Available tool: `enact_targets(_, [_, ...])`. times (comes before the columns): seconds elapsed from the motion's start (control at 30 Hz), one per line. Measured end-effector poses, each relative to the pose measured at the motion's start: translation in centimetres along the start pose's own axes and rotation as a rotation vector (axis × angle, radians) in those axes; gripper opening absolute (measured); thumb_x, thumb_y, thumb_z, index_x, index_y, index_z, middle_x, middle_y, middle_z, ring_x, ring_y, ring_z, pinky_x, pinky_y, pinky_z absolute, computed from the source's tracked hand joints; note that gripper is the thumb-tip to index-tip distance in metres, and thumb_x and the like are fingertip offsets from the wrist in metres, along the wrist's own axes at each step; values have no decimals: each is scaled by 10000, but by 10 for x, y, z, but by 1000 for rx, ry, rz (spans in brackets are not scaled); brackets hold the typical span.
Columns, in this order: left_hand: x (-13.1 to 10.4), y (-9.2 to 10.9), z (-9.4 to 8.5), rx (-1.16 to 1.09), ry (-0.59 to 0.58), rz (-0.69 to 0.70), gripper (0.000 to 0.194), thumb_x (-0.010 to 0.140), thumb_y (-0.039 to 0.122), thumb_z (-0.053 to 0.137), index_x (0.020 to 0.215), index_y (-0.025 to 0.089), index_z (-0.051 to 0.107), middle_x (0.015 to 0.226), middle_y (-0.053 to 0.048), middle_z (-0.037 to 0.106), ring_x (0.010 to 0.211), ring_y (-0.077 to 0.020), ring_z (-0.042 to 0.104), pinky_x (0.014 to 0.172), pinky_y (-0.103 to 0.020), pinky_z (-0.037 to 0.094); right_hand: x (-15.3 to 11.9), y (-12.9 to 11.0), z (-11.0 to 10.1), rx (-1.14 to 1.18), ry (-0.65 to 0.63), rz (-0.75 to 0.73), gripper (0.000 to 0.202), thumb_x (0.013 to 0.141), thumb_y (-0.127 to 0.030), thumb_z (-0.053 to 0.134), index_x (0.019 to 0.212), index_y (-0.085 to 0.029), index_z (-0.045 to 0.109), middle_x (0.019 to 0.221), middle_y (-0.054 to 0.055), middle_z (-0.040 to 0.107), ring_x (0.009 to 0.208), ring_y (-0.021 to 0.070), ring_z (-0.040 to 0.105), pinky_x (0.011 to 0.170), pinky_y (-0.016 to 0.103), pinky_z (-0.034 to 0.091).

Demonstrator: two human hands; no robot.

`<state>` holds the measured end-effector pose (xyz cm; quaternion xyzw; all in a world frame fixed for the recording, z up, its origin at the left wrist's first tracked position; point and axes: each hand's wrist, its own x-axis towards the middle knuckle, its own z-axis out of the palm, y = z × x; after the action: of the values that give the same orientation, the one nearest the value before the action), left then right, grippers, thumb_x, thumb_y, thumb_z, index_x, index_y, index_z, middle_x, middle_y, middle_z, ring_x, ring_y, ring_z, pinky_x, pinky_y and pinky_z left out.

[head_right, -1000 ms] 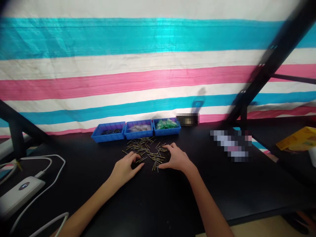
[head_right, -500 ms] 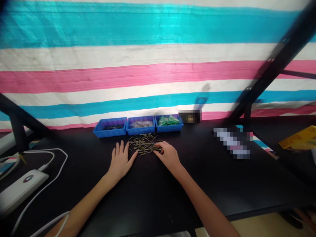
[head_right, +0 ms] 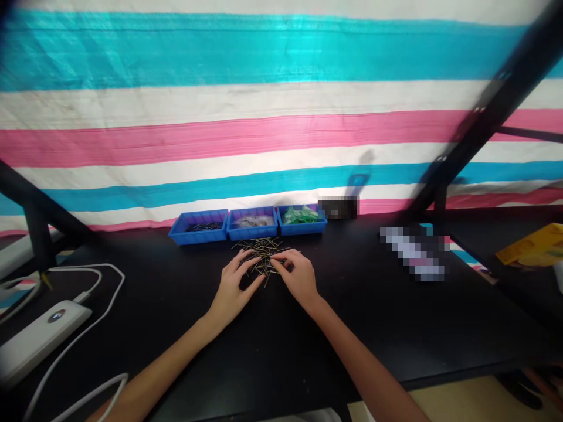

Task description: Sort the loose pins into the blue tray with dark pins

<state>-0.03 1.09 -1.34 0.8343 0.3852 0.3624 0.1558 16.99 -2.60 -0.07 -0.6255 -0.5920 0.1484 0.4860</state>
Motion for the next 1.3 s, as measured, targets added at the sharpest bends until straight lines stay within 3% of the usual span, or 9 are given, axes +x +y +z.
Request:
enact_targets(0.2, [4, 6, -6, -308, 44, -79, 149, 776, 318, 590, 856, 239, 689, 1082, -60, 606, 1042, -224, 554, 922, -418, 425, -3, -8, 9, 320, -158, 19, 213, 763, -372, 584, 863, -213, 684, 892, 56, 612, 734, 136, 573, 466, 191, 427])
enact_targets(0.43, [7, 9, -12, -497, 92, -138, 106, 735, 276, 639, 790, 203, 693, 1009, -64, 594, 969, -193, 578, 886, -353, 459, -5, -6, 14, 478, -215, 51, 227, 792, -346, 556, 945, -222, 670, 953, 50, 619, 873, 152, 583, 672, 251, 505])
enact_targets(0.53, [8, 8, -11, -519, 137, -178, 122, 736, 275, 640, 818, 196, 684, 1020, -64, 586, 1004, -196, 561, 915, -355, 436, -6, -10, 12, 428, -254, 68, 281, 792, -344, 553, 1030, -224, 641, 992, 48, 616, 800, 130, 586, 645, 242, 496])
enact_targets(0.63, [7, 5, -8, -600, 107, -214, 144, 752, 281, 622, 851, 192, 675, 1046, -68, 584, 1034, -202, 549, 913, -353, 436, -9, -16, 12, 324, -300, 49, 219, 757, -332, 591, 911, -202, 677, 934, 40, 621, 641, 90, 540, 485, 190, 426])
enact_targets(0.8, [8, 3, -5, -667, 74, -254, 151, 748, 303, 622, 822, 180, 666, 1050, -74, 583, 1018, -209, 557, 865, -340, 460, -9, -19, 11, 280, -257, 13, 175, 743, -333, 598, 739, -180, 682, 878, 45, 621, 588, 80, 507, 413, 179, 350])
enact_targets(1.0, [9, 3, -10, -619, 109, -247, 162, 734, 310, 630, 813, 172, 659, 1019, -76, 597, 1001, -206, 560, 844, -332, 458, -5, -13, 9, 290, -172, 55, 204, 759, -359, 578, 727, -176, 661, 863, 49, 598, 692, 118, 553, 489, 198, 421])
enact_targets(1.13, [9, 5, -13, -523, 108, -182, 147, 736, 306, 626, 812, 186, 662, 1023, -66, 585, 1013, -200, 550, 898, -338, 431, -4, -11, 9, 324, -116, 62, 227, 782, -378, 546, 756, -175, 642, 849, 46, 575, 739, 132, 551, 562, 222, 466])
enact_targets(1.23, [8, 7, -13, -434, 68, -113, 113, 735, 291, 626, 787, 201, 669, 1001, -60, 579, 1000, -197, 547, 909, -350, 420, -5, -14, 9, 311, -43, 73, 227, 769, -388, 562, 732, -173, 628, 854, 44, 558, 689, 119, 534, 479, 198, 419])
enact_targets(1.3, [7, 9, -13, -398, 11, -71, 95, 733, 278, 628, 780, 208, 673, 1000, -61, 579, 980, -197, 552, 882, -353, 434, -7, -18, 9, 286, -61, 53, 211, 764, -380, 572, 737, -179, 632, 877, 44, 552, 670, 110, 528, 448, 191, 386])
